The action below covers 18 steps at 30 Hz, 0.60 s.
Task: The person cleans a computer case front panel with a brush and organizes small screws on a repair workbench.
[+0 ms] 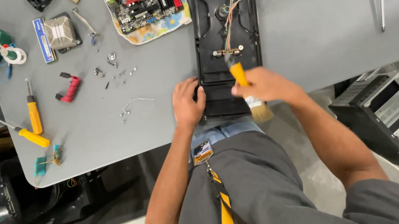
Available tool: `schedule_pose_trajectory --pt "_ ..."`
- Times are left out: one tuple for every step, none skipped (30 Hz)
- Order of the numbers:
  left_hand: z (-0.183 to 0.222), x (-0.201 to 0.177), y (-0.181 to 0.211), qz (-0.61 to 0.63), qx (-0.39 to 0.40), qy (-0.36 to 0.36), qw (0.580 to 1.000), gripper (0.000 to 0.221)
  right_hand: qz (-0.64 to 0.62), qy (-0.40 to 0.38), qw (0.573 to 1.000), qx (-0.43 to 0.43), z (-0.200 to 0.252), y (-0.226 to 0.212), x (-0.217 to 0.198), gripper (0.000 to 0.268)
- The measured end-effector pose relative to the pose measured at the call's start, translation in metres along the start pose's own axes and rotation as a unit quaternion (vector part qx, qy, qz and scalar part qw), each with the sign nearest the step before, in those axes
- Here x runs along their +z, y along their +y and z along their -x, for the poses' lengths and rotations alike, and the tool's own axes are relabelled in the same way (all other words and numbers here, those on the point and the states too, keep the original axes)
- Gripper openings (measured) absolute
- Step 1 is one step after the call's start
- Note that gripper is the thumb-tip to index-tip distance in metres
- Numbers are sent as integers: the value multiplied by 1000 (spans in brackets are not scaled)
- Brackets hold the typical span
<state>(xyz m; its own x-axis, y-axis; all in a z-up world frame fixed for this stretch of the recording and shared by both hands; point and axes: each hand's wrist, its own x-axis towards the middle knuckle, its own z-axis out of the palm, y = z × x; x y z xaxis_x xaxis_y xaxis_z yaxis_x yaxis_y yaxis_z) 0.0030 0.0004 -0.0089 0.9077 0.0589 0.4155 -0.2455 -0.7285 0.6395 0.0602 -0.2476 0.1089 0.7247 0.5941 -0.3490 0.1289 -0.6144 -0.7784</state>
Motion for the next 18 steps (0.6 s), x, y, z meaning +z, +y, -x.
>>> schedule_pose_trajectory --pt "4 -1 0 -1 -1 -2 1000 21 -2 -1 1000 0 2 3 0 33" --pt "2 0 0 1 -3 2 1000 20 -41 49 998 -20 1 6 -4 25" --pt "1 1 -1 4 -5 5 1000 20 -81 99 991 -40 -1 9 -9 19" --pt "1 0 1 4 -7 4 1000 20 -82 96 991 -38 -2 7 -1 19" --pt "2 -1 2 6 -9 0 1000 20 -58 103 989 -84 -2 6 8 15" --pt "-2 -2 2 7 -7 -1 1000 20 -32 113 984 -133 -5 3 13 17" --pt "-3 -1 1 7 -6 0 1000 20 -30 114 984 -134 -7 5 9 17" --pt "-2 1 0 5 -3 5 1000 20 22 20 999 -38 -8 8 6 31" --pt "0 2 0 3 1 10 1000 20 74 -74 993 60 -8 11 4 50" --pt "1 4 -1 4 0 9 1000 20 74 -74 993 61 -5 12 0 50" --pt "3 6 -2 -4 4 11 1000 19 9 -44 997 67 -1 14 -3 44" --pt "3 7 -4 -14 8 14 1000 19 -56 -14 996 70 0 15 -9 38" --pt "0 7 -4 -14 7 15 1000 19 -55 -15 996 70 -4 13 -10 38" --pt "1 6 -4 -11 8 19 1000 18 -20 34 997 64 -6 12 -9 37" --pt "1 6 -3 -8 8 22 1000 18 16 83 995 59 -8 11 -8 36" --pt "1 6 -3 -7 10 22 1000 18 16 85 995 59 -5 3 -8 36" --pt "1 5 -2 -2 2 16 1000 19 57 19 995 85 -2 -6 -7 40" --pt "1 4 -1 2 -7 10 1000 20 97 -49 988 110 0 -14 -6 44"
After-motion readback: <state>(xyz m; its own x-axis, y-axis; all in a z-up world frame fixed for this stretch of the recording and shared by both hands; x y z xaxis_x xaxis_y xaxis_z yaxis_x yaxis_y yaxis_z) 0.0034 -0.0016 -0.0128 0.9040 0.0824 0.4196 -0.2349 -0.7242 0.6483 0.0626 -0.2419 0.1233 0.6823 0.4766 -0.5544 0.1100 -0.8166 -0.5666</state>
